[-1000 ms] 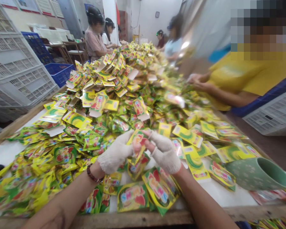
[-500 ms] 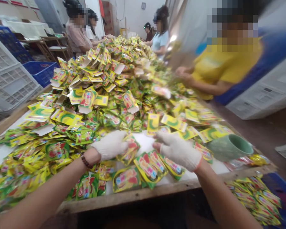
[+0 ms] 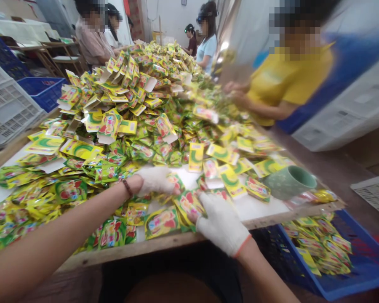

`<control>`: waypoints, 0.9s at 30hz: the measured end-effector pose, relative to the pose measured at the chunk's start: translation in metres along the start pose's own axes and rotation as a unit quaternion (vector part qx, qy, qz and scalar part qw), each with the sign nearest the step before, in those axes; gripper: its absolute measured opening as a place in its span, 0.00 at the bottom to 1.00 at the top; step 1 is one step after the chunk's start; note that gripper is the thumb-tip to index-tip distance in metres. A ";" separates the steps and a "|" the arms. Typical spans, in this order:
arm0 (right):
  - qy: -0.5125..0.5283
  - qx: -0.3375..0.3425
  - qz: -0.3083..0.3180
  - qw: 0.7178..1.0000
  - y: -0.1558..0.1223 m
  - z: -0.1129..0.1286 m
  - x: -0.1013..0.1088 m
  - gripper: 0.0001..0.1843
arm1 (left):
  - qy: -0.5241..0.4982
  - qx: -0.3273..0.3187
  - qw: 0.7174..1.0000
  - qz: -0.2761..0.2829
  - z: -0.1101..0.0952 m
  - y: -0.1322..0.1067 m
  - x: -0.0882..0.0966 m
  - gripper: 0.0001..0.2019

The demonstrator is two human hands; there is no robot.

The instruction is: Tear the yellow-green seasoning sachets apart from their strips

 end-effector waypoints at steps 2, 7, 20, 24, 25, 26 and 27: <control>0.025 0.008 0.014 1.000 0.002 -0.003 -0.002 0.25 | -0.006 -0.009 1.000 -0.017 -0.002 -0.004 0.001 0.33; 0.201 -0.056 0.035 0.977 0.004 -0.018 -0.011 0.47 | 0.009 -0.016 0.998 -0.061 0.002 -0.015 0.007 0.35; 0.321 -0.039 0.019 0.946 0.002 -0.043 0.006 0.36 | -0.309 -0.081 0.947 0.044 -0.007 -0.049 0.012 0.19; 0.229 -0.087 0.001 0.969 -0.009 -0.083 0.009 0.22 | -0.229 -0.026 0.970 0.082 0.001 -0.067 -0.009 0.22; 0.175 -0.093 0.000 0.980 -0.010 -0.088 0.010 0.17 | -0.188 -0.014 0.979 0.083 0.002 -0.068 -0.016 0.25; 0.123 -0.095 0.000 0.988 -0.011 -0.090 0.011 0.16 | -0.153 -0.012 0.984 0.088 0.000 -0.068 -0.023 0.27; 0.086 -0.092 0.000 0.992 -0.011 -0.090 0.012 0.17 | -0.127 -0.019 0.987 0.099 -0.004 -0.067 -0.029 0.28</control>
Point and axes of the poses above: each hand's wrist, its own y-axis towards the middle knuckle, its own x-axis out of the back of the hand, z = x × y, the point moved 8 cm from there along y, towards the middle knuckle, and after that the axes turned 13 degrees about -y, right-handed, at the moved point
